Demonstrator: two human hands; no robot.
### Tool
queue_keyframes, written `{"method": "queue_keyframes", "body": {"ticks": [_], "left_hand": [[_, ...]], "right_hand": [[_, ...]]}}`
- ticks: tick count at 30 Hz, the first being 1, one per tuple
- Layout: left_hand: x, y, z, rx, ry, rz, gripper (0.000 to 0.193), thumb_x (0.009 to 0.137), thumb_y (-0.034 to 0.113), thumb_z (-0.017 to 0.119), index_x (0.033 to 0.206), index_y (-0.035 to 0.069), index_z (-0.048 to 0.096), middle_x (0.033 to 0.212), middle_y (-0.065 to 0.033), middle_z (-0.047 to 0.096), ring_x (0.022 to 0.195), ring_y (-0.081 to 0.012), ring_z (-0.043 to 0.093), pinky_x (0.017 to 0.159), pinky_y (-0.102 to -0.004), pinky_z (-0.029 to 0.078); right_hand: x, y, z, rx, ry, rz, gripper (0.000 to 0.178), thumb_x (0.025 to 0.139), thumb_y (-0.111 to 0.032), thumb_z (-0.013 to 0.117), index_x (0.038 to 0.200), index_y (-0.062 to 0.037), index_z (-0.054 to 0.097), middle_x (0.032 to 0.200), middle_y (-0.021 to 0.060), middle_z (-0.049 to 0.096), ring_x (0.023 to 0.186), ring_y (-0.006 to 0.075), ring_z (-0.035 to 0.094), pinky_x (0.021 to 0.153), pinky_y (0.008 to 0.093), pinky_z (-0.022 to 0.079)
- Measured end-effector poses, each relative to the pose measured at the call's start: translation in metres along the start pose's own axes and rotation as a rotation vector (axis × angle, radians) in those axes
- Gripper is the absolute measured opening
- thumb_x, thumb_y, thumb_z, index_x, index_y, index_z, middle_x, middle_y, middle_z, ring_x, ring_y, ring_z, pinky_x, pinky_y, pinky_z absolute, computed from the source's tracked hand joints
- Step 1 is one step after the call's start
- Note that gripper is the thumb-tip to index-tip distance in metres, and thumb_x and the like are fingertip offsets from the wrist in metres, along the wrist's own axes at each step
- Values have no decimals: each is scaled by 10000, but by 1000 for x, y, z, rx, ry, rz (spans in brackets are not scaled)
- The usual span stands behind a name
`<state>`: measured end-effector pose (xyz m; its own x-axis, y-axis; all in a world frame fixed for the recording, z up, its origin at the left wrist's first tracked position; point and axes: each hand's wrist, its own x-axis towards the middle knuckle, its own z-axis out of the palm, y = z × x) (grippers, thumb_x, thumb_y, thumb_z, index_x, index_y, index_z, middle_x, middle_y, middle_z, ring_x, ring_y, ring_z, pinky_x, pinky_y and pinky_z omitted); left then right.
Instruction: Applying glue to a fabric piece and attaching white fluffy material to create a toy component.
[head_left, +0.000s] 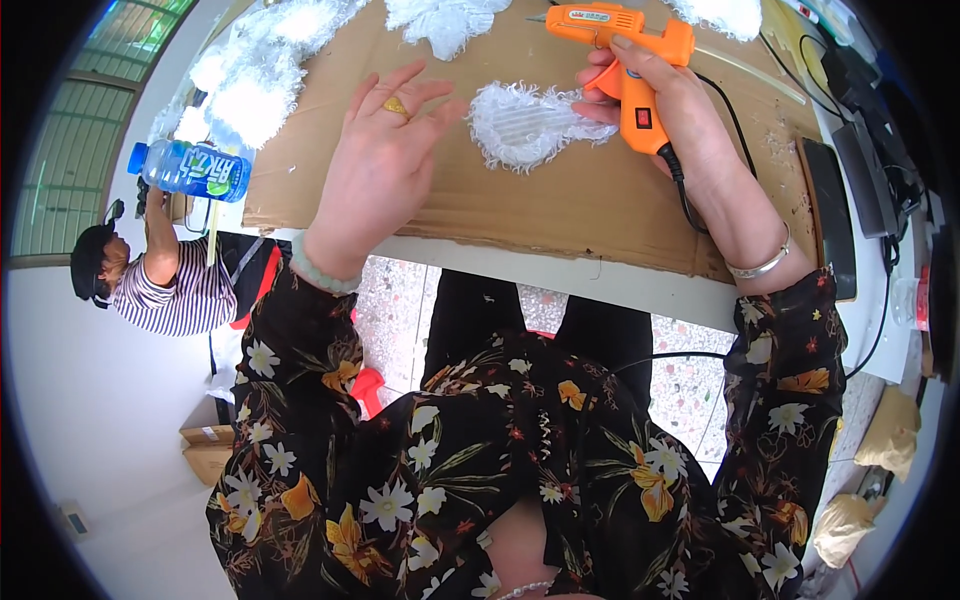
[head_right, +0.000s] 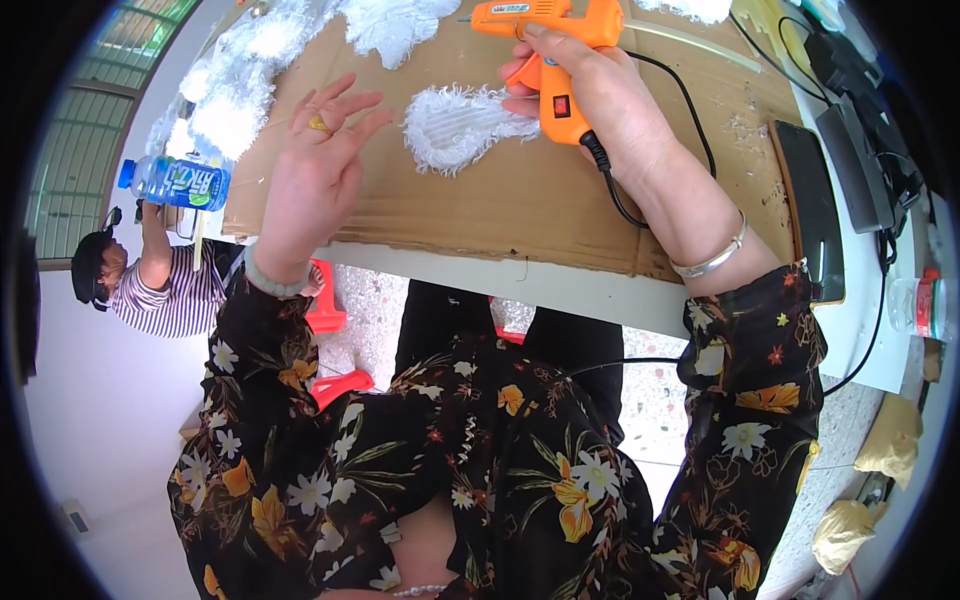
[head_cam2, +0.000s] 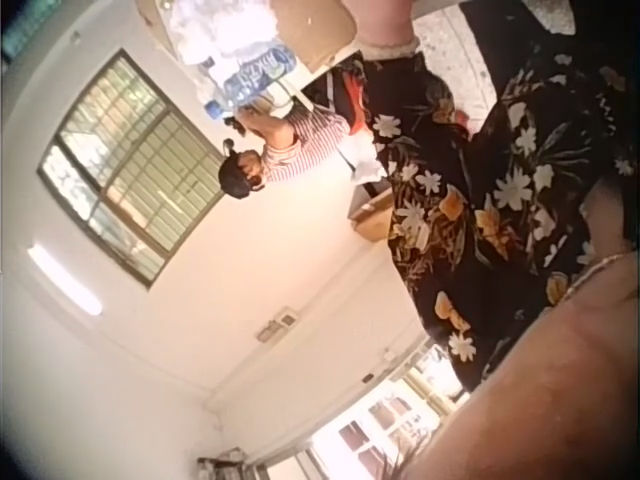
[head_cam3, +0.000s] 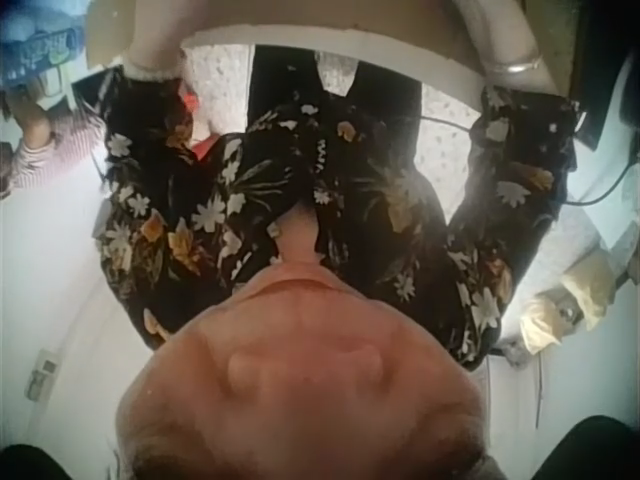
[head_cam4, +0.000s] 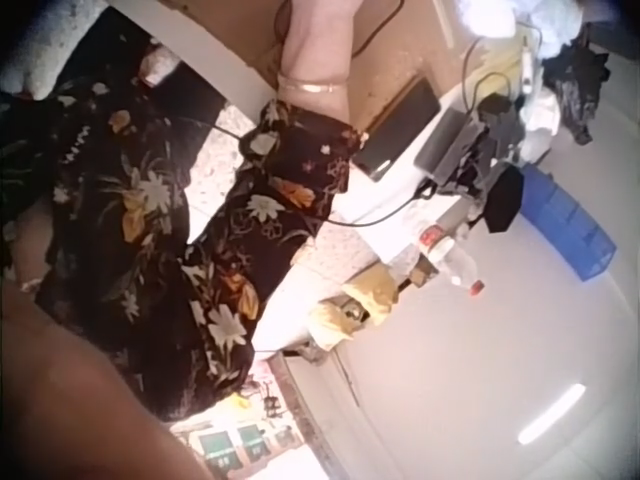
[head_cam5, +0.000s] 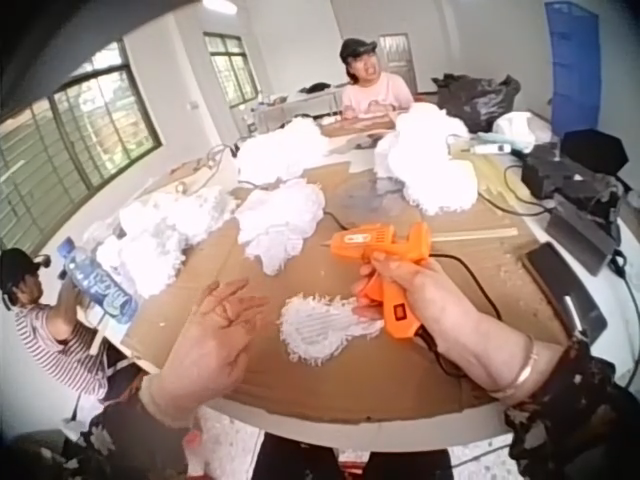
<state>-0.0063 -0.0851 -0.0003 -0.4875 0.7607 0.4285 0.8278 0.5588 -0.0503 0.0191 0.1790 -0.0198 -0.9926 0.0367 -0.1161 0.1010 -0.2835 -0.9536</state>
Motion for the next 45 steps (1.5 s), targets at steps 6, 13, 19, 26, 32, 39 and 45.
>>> {"method": "queue_keyframes", "body": {"ticks": [6,13,19,26,32,39,45], "left_hand": [[-5,15,13,10,-91,-1,349,716,-25,567,1036,92,642,1123,-71,592,1197,-320,465,1017,-530,336],[24,13,-9,-28,204,96,190,721,41,656,907,74,640,1042,-69,618,1125,-310,518,962,-475,393],[12,5,9,-119,201,10,120,746,57,682,840,54,609,900,-82,648,931,-296,613,893,-416,440],[19,7,19,-487,227,-340,93,839,97,616,909,37,626,733,-91,649,785,-284,630,704,-377,498],[25,-8,25,-403,81,-226,119,885,113,566,960,48,632,823,-125,656,755,-289,623,658,-351,497],[44,-17,23,-535,220,-350,144,877,127,577,987,54,633,855,-132,660,779,-314,617,699,-385,494],[49,-15,24,-579,118,-288,165,865,166,615,956,31,642,895,-116,664,886,-301,633,786,-372,499]], "right_hand": [[-3,-3,2,-17,-6,5,344,950,-265,497,1072,48,568,942,140,636,830,235,660,802,311,556],[-2,0,2,-14,16,-14,340,949,-265,502,1069,45,573,935,139,634,829,243,662,799,303,553],[-5,-5,8,22,45,23,324,944,-255,516,1038,48,585,938,143,630,826,240,656,801,309,560],[1,1,2,5,-1,-11,331,945,-252,512,1051,55,575,937,147,629,829,238,655,787,314,565],[1,2,1,3,-16,-31,338,949,-258,500,1070,51,563,937,150,628,849,234,650,793,319,566],[-2,-2,1,1,-26,0,330,948,-261,496,1052,47,556,934,132,629,846,230,651,820,330,561],[-5,-6,2,127,26,-63,337,957,-275,477,1057,39,548,943,141,621,849,246,646,881,369,537]]}}
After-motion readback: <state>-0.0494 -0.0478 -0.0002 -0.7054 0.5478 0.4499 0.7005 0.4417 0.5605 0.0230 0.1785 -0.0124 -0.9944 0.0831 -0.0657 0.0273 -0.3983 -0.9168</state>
